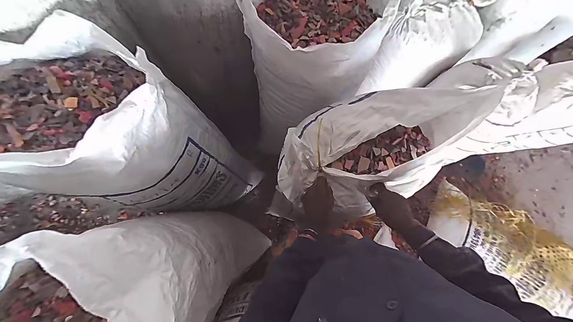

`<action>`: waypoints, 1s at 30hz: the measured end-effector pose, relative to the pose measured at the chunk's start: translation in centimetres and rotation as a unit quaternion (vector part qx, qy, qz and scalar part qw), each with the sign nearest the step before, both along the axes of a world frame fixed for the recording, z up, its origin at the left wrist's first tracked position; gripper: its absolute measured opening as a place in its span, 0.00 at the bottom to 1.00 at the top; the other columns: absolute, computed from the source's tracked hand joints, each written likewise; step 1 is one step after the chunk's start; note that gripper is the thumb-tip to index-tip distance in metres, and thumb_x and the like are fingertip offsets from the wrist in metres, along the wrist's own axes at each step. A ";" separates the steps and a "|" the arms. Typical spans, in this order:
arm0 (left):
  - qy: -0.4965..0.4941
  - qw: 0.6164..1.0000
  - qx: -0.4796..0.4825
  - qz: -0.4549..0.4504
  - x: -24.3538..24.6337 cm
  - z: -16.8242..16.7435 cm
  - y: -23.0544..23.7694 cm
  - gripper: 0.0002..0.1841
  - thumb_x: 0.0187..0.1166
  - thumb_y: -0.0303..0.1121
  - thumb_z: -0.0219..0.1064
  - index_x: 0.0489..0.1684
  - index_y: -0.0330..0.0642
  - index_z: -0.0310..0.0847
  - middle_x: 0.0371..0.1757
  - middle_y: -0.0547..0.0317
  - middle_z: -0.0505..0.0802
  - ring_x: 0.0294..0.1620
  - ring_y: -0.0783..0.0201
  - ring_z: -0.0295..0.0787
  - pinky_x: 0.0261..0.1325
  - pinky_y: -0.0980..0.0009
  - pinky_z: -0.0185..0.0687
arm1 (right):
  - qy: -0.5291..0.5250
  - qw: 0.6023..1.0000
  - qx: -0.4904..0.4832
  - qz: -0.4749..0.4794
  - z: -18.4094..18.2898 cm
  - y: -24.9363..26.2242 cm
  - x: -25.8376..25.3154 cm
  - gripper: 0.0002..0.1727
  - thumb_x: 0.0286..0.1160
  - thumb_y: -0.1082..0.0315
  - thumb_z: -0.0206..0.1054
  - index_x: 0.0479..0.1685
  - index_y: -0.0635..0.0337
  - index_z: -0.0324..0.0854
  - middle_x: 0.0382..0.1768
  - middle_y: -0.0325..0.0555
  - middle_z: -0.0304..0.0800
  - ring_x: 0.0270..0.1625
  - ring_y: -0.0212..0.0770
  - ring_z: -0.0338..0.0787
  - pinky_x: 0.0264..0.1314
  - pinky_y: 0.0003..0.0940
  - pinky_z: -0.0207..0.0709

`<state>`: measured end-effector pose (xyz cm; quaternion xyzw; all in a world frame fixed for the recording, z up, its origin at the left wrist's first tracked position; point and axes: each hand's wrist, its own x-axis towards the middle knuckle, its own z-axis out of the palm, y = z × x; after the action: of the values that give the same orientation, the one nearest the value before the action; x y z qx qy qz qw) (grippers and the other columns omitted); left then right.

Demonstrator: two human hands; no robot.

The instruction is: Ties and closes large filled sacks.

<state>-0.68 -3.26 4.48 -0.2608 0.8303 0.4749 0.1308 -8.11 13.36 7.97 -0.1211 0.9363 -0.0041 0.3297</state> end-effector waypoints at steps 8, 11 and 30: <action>0.026 0.997 -0.037 0.068 0.1 -0.7 1.2 0.21 0.91 0.32 0.49 0.73 0.27 0.75 0.59 0.30 0.91 0.66 0.37 0.88 0.73 0.44 0.75 | -0.084 0.988 -0.126 0.026 -1.1 4.9 0.1 0.26 0.88 0.68 0.51 0.83 0.63 0.66 0.56 0.70 0.88 0.59 0.67 0.88 0.64 0.63 0.75; 0.051 0.987 -0.096 0.120 0.6 -1.4 2.7 0.22 0.91 0.33 0.52 0.74 0.24 0.74 0.64 0.26 0.88 0.70 0.33 0.83 0.77 0.41 0.70 | -0.152 0.969 -0.189 0.052 0.1 8.6 0.3 0.21 0.90 0.69 0.52 0.72 0.75 0.74 0.57 0.73 0.85 0.62 0.65 0.86 0.69 0.60 0.73; 0.024 0.970 0.082 0.227 3.2 -2.6 16.2 0.17 0.83 0.22 0.53 0.67 0.21 0.69 0.40 0.45 0.82 0.31 0.64 0.80 0.39 0.63 0.81 | -0.201 0.522 -0.818 -0.137 5.6 18.1 -2.1 0.12 0.92 0.62 0.45 0.56 0.47 0.75 0.19 0.15 0.75 0.23 0.19 0.80 0.39 0.23 0.81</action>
<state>2.49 12.91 1.89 -0.4197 0.7104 0.5646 0.0203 -10.18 31.50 13.58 -0.2036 0.4353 -0.8372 0.2610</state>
